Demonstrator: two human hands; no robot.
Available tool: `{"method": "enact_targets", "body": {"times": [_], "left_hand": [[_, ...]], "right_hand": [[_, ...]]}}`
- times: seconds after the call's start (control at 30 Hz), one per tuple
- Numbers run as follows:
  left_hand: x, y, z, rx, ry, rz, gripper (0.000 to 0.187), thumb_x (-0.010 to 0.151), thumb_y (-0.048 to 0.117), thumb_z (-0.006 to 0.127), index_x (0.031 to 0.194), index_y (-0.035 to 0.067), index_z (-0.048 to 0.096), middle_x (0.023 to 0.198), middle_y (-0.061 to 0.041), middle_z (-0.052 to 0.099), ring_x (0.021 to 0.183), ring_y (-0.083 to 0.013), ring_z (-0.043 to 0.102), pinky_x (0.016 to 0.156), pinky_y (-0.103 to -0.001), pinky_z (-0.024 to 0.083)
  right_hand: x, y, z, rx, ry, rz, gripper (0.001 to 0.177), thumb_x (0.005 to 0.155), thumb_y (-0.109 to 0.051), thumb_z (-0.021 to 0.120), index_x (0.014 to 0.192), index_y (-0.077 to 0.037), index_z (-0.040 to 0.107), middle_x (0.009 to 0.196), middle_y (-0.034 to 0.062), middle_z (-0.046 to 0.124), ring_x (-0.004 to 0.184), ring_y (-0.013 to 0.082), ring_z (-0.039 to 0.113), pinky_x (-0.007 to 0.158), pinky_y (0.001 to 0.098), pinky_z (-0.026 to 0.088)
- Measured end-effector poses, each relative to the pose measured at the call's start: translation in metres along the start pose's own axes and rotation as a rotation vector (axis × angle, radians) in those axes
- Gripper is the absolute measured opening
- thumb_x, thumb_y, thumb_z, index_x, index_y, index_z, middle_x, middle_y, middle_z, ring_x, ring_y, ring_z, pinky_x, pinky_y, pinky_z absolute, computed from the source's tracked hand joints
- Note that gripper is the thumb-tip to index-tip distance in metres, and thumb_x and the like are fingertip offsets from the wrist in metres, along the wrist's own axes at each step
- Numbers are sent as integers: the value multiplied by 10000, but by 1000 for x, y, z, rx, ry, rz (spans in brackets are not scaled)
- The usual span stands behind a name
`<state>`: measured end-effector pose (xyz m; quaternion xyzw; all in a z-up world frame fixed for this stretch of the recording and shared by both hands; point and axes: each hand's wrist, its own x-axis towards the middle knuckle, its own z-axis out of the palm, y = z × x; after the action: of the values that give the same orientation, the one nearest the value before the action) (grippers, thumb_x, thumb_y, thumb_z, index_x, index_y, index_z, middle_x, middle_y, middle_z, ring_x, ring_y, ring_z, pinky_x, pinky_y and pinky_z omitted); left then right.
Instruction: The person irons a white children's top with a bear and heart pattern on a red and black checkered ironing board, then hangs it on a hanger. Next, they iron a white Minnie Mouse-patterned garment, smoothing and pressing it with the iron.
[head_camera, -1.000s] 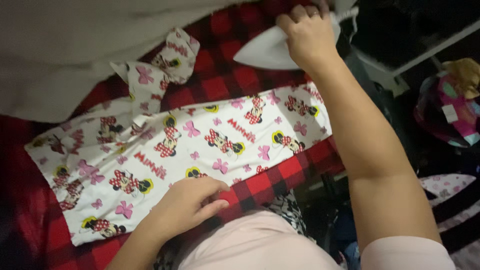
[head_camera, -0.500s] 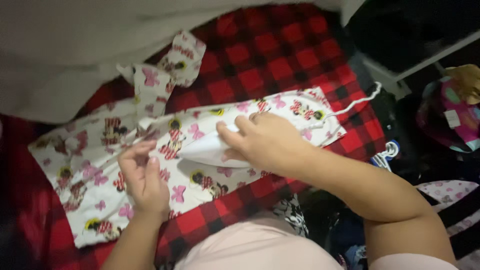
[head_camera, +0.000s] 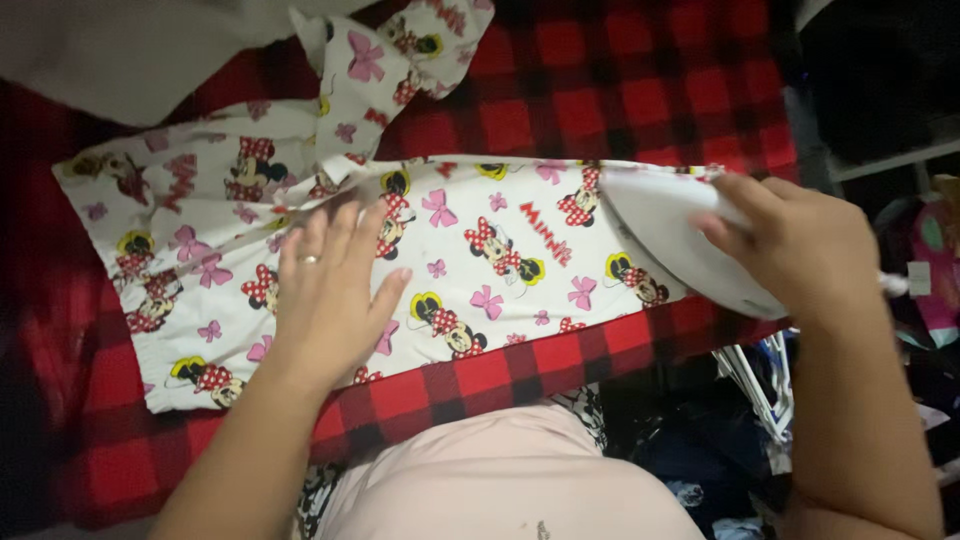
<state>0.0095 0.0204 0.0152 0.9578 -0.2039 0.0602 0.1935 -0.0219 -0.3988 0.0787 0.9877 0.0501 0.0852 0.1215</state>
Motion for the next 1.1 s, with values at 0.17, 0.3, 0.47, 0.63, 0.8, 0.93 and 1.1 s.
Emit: {"method": "enact_targets", "body": {"times": [0.17, 0.3, 0.47, 0.63, 0.8, 0.93, 1.1], "left_hand": [[0, -6, -1, -114, 35, -23, 586, 944, 276, 628, 1466, 39, 503, 1471, -197, 516, 1392, -387, 422, 1156, -565, 261], [-1, -6, -4, -257, 158, -33, 481, 944, 135, 618, 1413, 48, 549, 1449, -161, 574, 1387, -360, 477, 1163, -521, 301], [-2, -10, -4, -362, 285, -24, 425, 963, 58, 576, 1388, 42, 564, 1406, -161, 612, 1375, -357, 529, 1181, -476, 354], [-2, -15, 5, -475, 282, -95, 437, 984, 53, 536, 1420, 48, 546, 1392, -160, 617, 1311, -311, 584, 1176, -436, 398], [-3, -19, 6, -432, 271, -27, 487, 957, 61, 564, 1441, 32, 512, 1406, -192, 589, 1342, -347, 540, 1184, -456, 365], [-2, -21, 7, -381, 244, -2, 503, 962, 84, 575, 1455, 23, 494, 1406, -196, 584, 1357, -363, 531, 1184, -475, 336], [-2, -19, 6, -387, 218, -35, 505, 961, 88, 579, 1457, 29, 502, 1396, -193, 589, 1327, -353, 544, 1186, -495, 321]], "right_hand": [[-5, -6, -1, 151, 74, -333, 411, 792, -521, 792, 1086, -234, 785, 939, 19, 743, 753, 246, 704, 655, 371, 535], [14, -53, -16, 156, 155, -301, 423, 839, -541, 810, 1111, -220, 770, 871, 9, 680, 700, 228, 649, 624, 363, 504], [50, -125, -38, 170, 236, -405, 380, 878, -572, 799, 1012, -223, 729, 714, 1, 606, 628, 227, 635, 545, 379, 481], [88, -182, -45, 247, 339, -421, 391, 938, -545, 769, 1053, -176, 710, 782, 37, 637, 680, 247, 661, 598, 386, 511], [85, -161, -44, 340, 239, -332, 400, 950, -506, 759, 1150, -160, 735, 845, 60, 672, 724, 284, 679, 623, 418, 528], [54, -99, -30, 282, 100, -117, 463, 924, -528, 784, 1202, -159, 766, 955, 83, 728, 813, 304, 703, 673, 430, 535], [11, -22, 0, 90, 62, 46, 544, 842, -464, 844, 1251, -114, 766, 983, 137, 747, 849, 316, 723, 732, 412, 563]]}}
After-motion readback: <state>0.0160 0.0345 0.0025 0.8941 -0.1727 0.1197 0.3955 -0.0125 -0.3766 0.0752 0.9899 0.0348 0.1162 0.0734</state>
